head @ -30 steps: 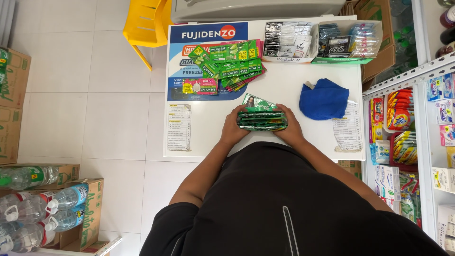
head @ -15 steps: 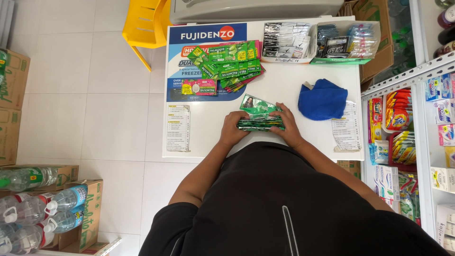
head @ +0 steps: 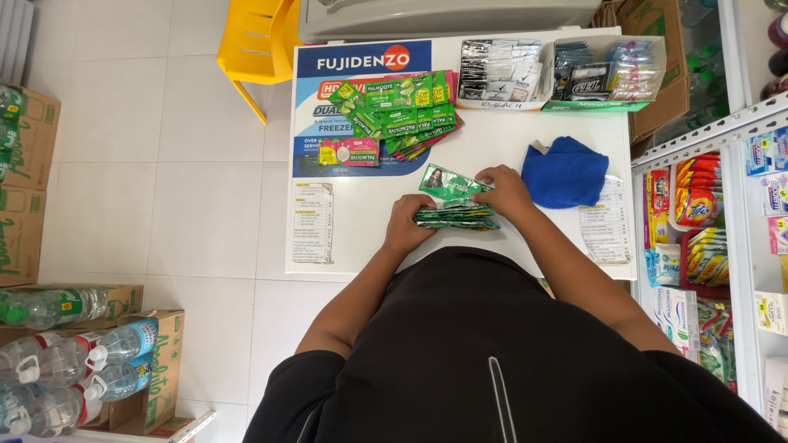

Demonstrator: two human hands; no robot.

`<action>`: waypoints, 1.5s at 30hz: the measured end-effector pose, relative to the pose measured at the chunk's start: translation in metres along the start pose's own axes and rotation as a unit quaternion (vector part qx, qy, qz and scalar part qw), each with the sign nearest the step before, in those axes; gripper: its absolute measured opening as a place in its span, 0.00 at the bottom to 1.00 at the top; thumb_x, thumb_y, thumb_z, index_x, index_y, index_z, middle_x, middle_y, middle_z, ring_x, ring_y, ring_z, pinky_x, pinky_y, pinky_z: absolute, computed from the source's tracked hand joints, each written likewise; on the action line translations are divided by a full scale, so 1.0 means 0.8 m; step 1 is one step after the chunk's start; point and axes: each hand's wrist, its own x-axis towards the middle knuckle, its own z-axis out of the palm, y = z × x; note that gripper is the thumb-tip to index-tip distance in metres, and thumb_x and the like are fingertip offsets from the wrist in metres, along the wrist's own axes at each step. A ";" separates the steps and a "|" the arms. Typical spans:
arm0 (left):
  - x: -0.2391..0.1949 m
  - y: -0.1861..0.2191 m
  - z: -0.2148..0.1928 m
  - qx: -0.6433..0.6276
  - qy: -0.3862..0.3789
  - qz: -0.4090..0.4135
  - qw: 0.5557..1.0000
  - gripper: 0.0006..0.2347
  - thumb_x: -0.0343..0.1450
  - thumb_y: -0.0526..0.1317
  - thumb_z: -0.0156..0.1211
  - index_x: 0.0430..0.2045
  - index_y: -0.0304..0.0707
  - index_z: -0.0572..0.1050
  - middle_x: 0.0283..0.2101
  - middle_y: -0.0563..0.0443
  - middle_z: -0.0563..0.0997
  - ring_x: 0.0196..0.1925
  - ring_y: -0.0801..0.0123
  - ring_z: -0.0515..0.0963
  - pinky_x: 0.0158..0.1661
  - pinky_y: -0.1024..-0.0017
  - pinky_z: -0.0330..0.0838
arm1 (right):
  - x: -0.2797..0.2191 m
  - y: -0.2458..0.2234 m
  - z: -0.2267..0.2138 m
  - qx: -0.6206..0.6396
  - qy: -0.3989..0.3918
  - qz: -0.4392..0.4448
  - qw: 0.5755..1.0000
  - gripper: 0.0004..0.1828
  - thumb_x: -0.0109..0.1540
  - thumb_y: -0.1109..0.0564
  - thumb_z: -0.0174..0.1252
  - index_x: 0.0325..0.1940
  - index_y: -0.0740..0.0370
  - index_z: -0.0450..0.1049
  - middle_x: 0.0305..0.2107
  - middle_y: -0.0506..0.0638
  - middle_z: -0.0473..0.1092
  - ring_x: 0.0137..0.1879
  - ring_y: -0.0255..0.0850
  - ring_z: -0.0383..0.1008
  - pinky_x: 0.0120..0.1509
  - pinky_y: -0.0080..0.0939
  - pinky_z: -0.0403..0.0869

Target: The person wipes the surface of a white freezer with a blue cloth, then picks up and wipes individual green sachets of Sunsilk shampoo. The person arranges the sachets into a neat stack on the freezer top.

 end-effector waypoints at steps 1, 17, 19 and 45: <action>-0.001 -0.001 -0.001 0.000 0.000 0.001 1.000 0.17 0.52 0.40 0.74 0.32 0.56 0.78 0.36 0.63 0.82 0.47 0.69 0.80 0.56 0.69 0.68 | 0.006 0.001 0.003 0.000 0.001 0.000 1.000 0.24 0.50 0.53 0.75 0.49 0.56 0.80 0.40 0.52 0.72 0.54 0.52 0.72 0.59 0.52 0.72; -0.005 -0.017 0.006 -0.024 0.001 -0.054 0.998 0.19 0.51 0.42 0.74 0.34 0.50 0.77 0.37 0.55 0.81 0.51 0.63 0.79 0.58 0.66 0.66 | -0.009 -0.052 -0.018 0.067 -0.138 -0.016 0.988 0.13 0.53 0.62 0.61 0.41 0.59 0.75 0.40 0.58 0.78 0.56 0.54 0.76 0.62 0.53 0.69; -0.004 -0.015 0.007 -0.021 -0.001 -0.057 0.998 0.19 0.51 0.42 0.74 0.34 0.50 0.77 0.37 0.55 0.81 0.51 0.63 0.79 0.59 0.66 0.66 | -0.023 -0.074 -0.032 0.081 -0.152 -0.019 0.985 0.11 0.55 0.63 0.59 0.41 0.59 0.73 0.41 0.57 0.79 0.58 0.53 0.76 0.64 0.53 0.69; -0.008 -0.040 0.021 -0.001 0.037 -0.034 0.999 0.22 0.52 0.44 0.78 0.35 0.53 0.72 0.42 0.55 0.79 0.49 0.61 0.80 0.55 0.65 0.70 | -0.095 0.035 0.004 0.267 -0.078 -0.116 0.954 0.74 0.36 0.55 0.85 0.79 0.58 0.49 0.70 0.60 0.57 0.77 0.52 0.52 0.83 0.53 0.46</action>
